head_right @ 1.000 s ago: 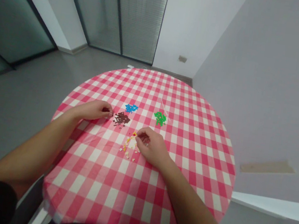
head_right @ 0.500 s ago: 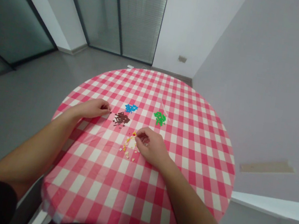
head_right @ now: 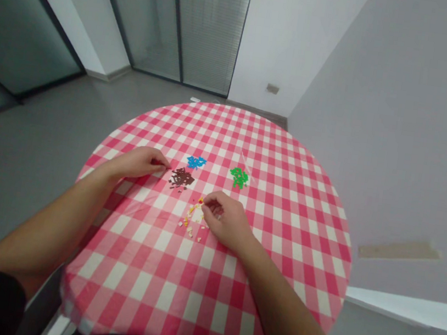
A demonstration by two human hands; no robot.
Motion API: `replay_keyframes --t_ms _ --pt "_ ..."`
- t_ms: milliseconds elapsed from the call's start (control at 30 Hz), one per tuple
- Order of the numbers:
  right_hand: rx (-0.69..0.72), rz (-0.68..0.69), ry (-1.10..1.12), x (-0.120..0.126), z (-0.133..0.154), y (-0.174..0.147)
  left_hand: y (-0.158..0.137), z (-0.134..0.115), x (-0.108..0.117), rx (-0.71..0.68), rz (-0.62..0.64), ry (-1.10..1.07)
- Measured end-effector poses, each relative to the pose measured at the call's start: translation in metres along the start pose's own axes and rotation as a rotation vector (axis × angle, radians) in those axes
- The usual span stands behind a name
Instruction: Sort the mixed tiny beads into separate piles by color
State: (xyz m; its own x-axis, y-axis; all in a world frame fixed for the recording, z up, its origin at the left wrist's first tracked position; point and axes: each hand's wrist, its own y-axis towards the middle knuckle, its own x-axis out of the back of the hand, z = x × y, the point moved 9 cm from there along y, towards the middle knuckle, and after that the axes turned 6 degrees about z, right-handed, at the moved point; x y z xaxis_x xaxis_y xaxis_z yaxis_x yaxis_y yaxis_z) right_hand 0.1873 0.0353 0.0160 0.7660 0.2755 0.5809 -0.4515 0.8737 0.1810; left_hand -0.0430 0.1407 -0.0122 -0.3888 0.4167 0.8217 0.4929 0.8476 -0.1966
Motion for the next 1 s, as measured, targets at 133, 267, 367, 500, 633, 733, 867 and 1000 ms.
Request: replay_keyframes --t_ms 133,267,367,500,633,733,867,1000 --pt "-0.006 0.001 0.006 0.000 0.000 0.000 -0.001 0.004 0.001 0.050 -0.004 -0.015" --pt "-0.006 -0.002 0.004 0.001 0.001 0.000 -0.001 0.006 0.003 0.059 -0.014 -0.012" --pt "-0.008 0.001 0.004 0.000 0.001 0.000 -0.001 0.007 0.003 0.064 -0.006 -0.017" --pt "-0.014 0.004 0.009 0.000 0.000 0.000 -0.002 0.010 0.006 0.109 0.001 0.007" --pt "-0.008 0.001 0.012 0.000 0.001 0.001 -0.003 0.013 0.009 0.125 0.000 0.031" --pt "0.006 -0.004 0.013 0.000 0.001 0.001 -0.003 0.013 0.009 0.119 0.000 0.024" --pt "0.014 -0.008 0.001 0.000 0.001 0.000 -0.003 0.012 0.009 0.129 0.003 0.041" --pt "0.009 -0.009 -0.001 0.000 0.000 0.000 -0.002 0.009 0.006 0.100 0.015 0.039"
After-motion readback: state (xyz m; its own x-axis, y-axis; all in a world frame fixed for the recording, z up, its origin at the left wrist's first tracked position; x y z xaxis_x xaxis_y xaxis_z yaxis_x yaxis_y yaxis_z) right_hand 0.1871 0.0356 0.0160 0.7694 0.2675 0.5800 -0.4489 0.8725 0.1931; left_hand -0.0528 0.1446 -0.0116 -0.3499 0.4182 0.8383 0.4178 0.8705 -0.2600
